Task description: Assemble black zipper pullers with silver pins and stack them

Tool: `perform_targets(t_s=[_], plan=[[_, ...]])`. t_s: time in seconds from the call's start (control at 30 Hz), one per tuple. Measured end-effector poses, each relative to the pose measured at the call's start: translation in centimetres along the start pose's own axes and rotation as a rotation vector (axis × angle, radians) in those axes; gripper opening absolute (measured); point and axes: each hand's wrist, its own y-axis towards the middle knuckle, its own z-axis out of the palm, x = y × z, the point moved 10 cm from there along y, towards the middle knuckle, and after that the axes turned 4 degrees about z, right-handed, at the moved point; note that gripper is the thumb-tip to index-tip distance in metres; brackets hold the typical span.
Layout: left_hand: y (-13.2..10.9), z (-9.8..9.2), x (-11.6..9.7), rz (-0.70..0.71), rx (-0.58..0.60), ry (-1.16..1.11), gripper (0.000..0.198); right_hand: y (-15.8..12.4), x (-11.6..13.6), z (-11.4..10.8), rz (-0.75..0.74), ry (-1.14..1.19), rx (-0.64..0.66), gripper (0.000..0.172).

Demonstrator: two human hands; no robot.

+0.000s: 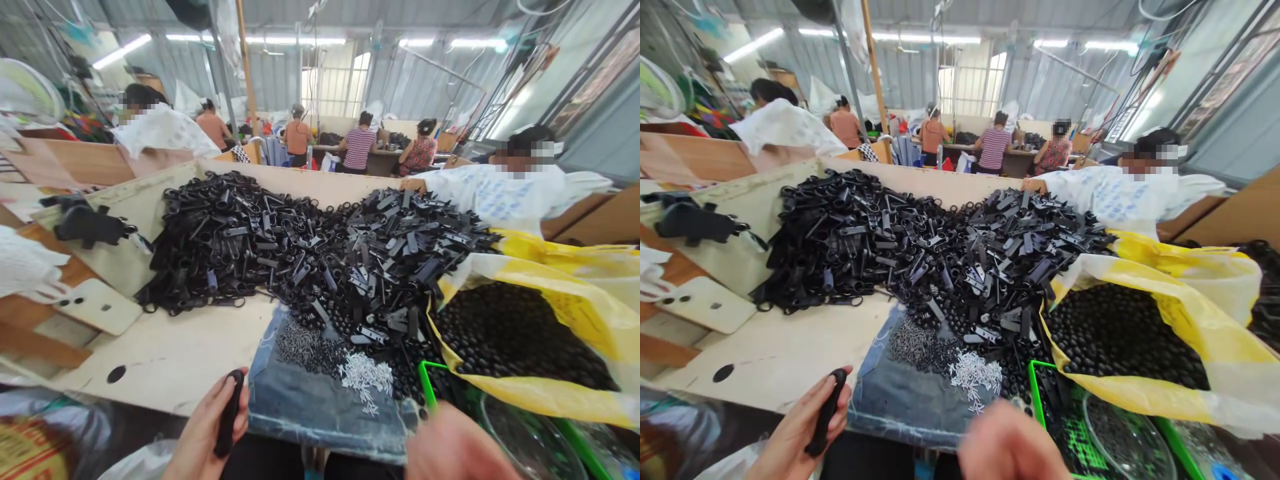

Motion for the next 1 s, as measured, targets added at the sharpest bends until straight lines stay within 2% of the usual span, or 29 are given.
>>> perform_targets(t_s=[0.07,0.13,0.23,0.3,0.4,0.5,0.63,0.7,0.77,0.83,0.9,1.0], plan=[[1.2,0.2,0.8,0.075,0.025,0.138,0.053,1.0,0.0,1.3,-0.013,-0.097,0.083,0.045],[2.1,0.3,1.1,0.178,0.015,0.322,0.056,2.6,0.0,2.7,-0.091,-0.272,0.149,0.045],[2.6,0.9,0.8,0.338,0.02,0.633,0.05,4.7,-0.1,3.9,-0.275,-0.511,0.13,0.037],[2.9,1.6,0.7,0.407,0.078,0.798,0.044,5.4,-0.6,4.6,-0.358,-0.625,0.122,0.029],[3.8,1.7,0.4,0.446,0.108,0.951,0.041,5.7,-1.7,6.1,-0.398,-0.786,0.146,0.02],[4.7,2.2,-0.2,0.491,0.158,1.064,0.032,6.0,-2.1,7.8,-0.449,-0.95,0.135,0.019],[4.7,6.2,-1.9,0.753,0.319,1.155,0.008,7.2,-1.4,10.3,-0.538,-1.088,0.064,0.018],[4.7,8.6,-2.0,0.857,0.388,1.242,0.012,8.2,-1.2,11.6,-0.548,-1.146,0.04,0.016],[5.2,10.4,-1.6,0.889,0.424,1.339,0.018,9.2,-1.3,12.6,-0.535,-1.189,0.027,0.015],[5.6,11.3,-1.0,0.879,0.449,1.4,0.022,9.8,-1.5,13.2,-0.52,-1.209,0.029,0.013],[5.6,11.5,-0.4,0.864,0.493,1.431,0.025,9.6,-1.8,13.4,-0.518,-1.223,0.054,0.011],[4.4,10.5,0.1,0.845,0.57,1.468,0.03,8.0,-2.5,13.1,-0.535,-1.239,0.12,0.012]])
